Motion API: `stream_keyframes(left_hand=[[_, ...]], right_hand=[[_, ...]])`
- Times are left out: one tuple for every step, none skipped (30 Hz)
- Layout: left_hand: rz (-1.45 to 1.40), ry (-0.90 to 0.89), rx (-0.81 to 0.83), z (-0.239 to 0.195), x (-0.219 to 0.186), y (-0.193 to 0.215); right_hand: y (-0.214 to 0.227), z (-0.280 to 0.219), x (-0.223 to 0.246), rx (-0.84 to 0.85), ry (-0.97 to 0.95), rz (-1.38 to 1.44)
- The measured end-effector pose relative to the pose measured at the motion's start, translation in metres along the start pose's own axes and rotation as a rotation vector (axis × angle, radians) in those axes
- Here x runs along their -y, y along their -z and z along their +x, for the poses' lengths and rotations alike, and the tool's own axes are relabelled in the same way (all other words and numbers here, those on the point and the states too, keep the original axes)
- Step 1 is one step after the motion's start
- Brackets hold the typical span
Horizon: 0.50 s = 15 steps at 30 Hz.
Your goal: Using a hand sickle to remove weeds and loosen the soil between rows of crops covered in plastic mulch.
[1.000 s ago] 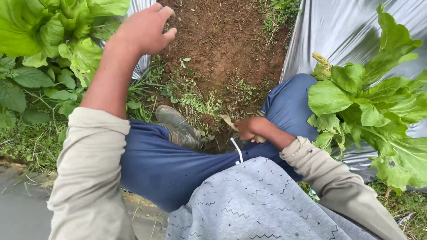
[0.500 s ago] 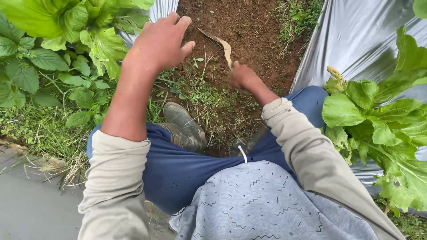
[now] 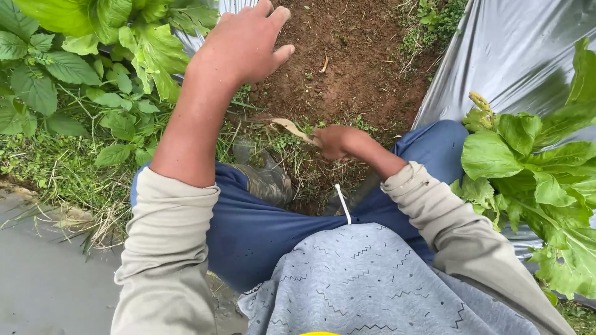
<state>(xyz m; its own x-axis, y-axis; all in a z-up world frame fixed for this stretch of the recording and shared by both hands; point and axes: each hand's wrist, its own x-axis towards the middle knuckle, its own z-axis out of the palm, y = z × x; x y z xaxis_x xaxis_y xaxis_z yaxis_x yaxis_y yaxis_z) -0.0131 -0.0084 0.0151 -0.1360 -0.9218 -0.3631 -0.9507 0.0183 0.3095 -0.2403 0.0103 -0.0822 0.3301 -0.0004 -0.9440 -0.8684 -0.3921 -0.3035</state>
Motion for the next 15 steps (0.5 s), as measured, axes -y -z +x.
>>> stream_keyframes(left_hand=[[-0.002, -0.002, -0.008, 0.002, 0.002, -0.001], [0.035, 0.005, 0.007, 0.003, 0.005, -0.002], [0.07, 0.011, 0.03, 0.003, 0.006, -0.005], [0.065, 0.008, 0.031, 0.005, 0.002, -0.008], [0.08, 0.01, 0.023, 0.005, 0.002, -0.006], [0.094, 0.012, 0.015, 0.006, 0.001, -0.005], [0.093, 0.013, 0.016, 0.008, 0.001, -0.007], [0.083, -0.016, -0.01, 0.01, 0.001, -0.01], [0.075, -0.047, -0.038, 0.013, 0.001, -0.012], [0.076, -0.047, -0.038, 0.015, 0.001, -0.012], [0.088, -0.044, -0.019, 0.015, 0.001, -0.013], [0.101, -0.042, 0.0, 0.016, 0.001, -0.014], [0.101, -0.043, -0.001, 0.017, 0.002, -0.014], [0.1, -0.041, -0.001, 0.017, 0.003, -0.014], [0.098, -0.044, 0.001, 0.018, 0.002, -0.015]], right_hand=[[0.01, 0.0, -0.005, -0.005, -0.005, -0.004], [0.019, 0.0, -0.009, -0.092, -0.038, -0.052], [0.025, -0.001, -0.014, -0.171, -0.071, -0.095], [0.024, 0.013, -0.024, -0.168, -0.075, -0.094], [0.029, 0.029, -0.031, -0.273, -0.09, -0.104], [0.034, 0.045, -0.037, -0.378, -0.104, -0.114], [0.022, 0.057, -0.03, -0.376, -0.103, -0.114], [0.011, 0.068, -0.024, -0.405, -0.12, -0.042], [0.002, 0.08, -0.017, -0.437, -0.137, 0.031], [-0.018, 0.086, -0.01, -0.438, -0.136, 0.031], [-0.038, 0.091, -0.002, -0.351, -0.112, -0.031], [-0.058, 0.097, 0.006, -0.265, -0.087, -0.092], [-0.053, 0.084, 0.005, -0.265, -0.088, -0.093], [-0.048, 0.072, 0.005, -0.218, -0.044, -0.169], [-0.045, 0.059, 0.003, -0.168, -0.004, -0.242]])
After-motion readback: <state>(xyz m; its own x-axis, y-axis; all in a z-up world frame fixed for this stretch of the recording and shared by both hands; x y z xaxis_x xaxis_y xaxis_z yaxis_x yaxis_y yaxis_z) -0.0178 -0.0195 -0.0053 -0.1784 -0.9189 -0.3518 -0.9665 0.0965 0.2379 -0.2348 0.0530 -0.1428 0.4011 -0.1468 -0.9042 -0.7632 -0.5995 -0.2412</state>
